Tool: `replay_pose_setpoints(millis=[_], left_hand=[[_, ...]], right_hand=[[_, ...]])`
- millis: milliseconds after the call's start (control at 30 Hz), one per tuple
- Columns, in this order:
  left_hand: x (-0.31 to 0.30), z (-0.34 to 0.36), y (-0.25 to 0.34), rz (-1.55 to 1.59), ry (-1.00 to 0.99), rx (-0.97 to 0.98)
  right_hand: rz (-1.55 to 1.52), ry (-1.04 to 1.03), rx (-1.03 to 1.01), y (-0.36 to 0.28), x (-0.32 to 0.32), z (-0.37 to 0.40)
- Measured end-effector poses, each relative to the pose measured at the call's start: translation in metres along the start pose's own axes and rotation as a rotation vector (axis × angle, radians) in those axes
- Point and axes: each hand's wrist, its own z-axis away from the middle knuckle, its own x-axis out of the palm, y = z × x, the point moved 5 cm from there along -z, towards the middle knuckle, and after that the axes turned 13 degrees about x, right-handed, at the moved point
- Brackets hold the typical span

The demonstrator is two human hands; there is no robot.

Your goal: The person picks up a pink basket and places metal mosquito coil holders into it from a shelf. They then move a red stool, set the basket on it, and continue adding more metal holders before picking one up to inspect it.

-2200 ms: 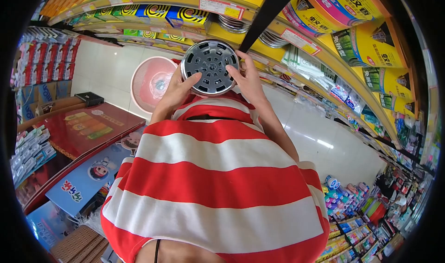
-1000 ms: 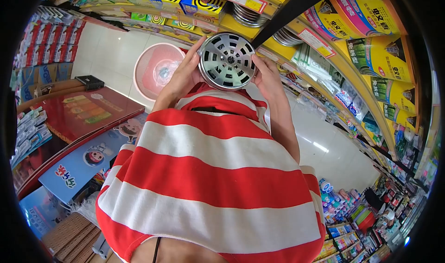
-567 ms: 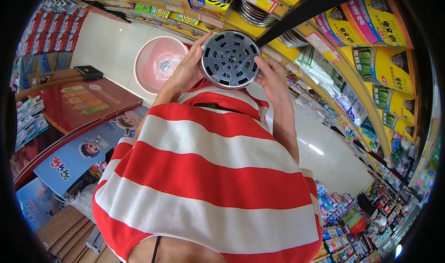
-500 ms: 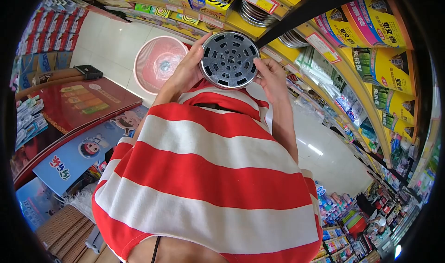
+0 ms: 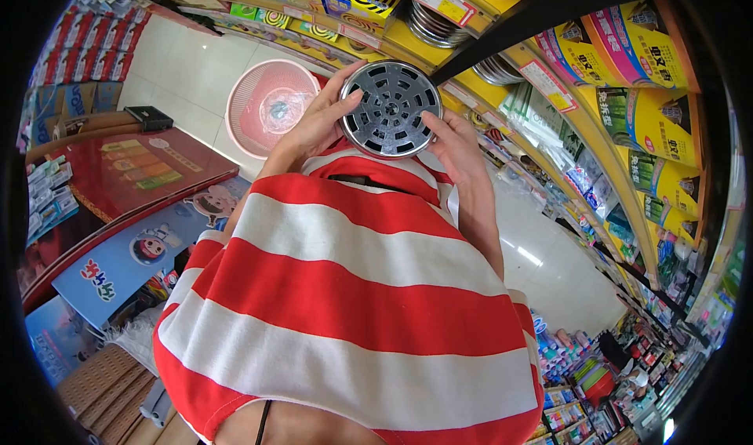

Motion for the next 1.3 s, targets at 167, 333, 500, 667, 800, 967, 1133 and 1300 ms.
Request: replay_pose_setpoints(millis=[167,333,500,667,800,967,1133,1300], left_hand=[[0.001,-0.001,0.000,0.056,-0.004,-0.017],[0.006,0.000,0.003,0.120,-0.035,-0.054],[0.008,0.001,0.003,0.133,-0.049,-0.074],[0.001,0.000,-0.001,0.057,-0.033,-0.064],[0.000,0.002,0.001,-0.031,0.026,-0.045],[-0.010,-0.003,-0.004,-0.181,0.102,0.094],[-0.012,-0.003,-0.005,-0.128,0.133,0.133],[-0.015,-0.003,-0.005,-0.089,0.174,0.119]], right_hand=[[-0.070,-0.035,0.014,0.005,-0.004,-0.003],[-0.091,-0.029,0.047,0.005,-0.007,-0.005],[-0.051,-0.006,0.043,0.004,-0.005,-0.004],[-0.049,0.043,0.001,0.005,-0.005,-0.005],[-0.024,0.036,-0.003,0.007,-0.003,-0.007],[0.012,0.036,-0.027,0.006,0.005,-0.005],[0.065,0.099,-0.063,0.009,0.004,-0.007],[0.097,0.101,-0.101,0.003,0.014,-0.002]])
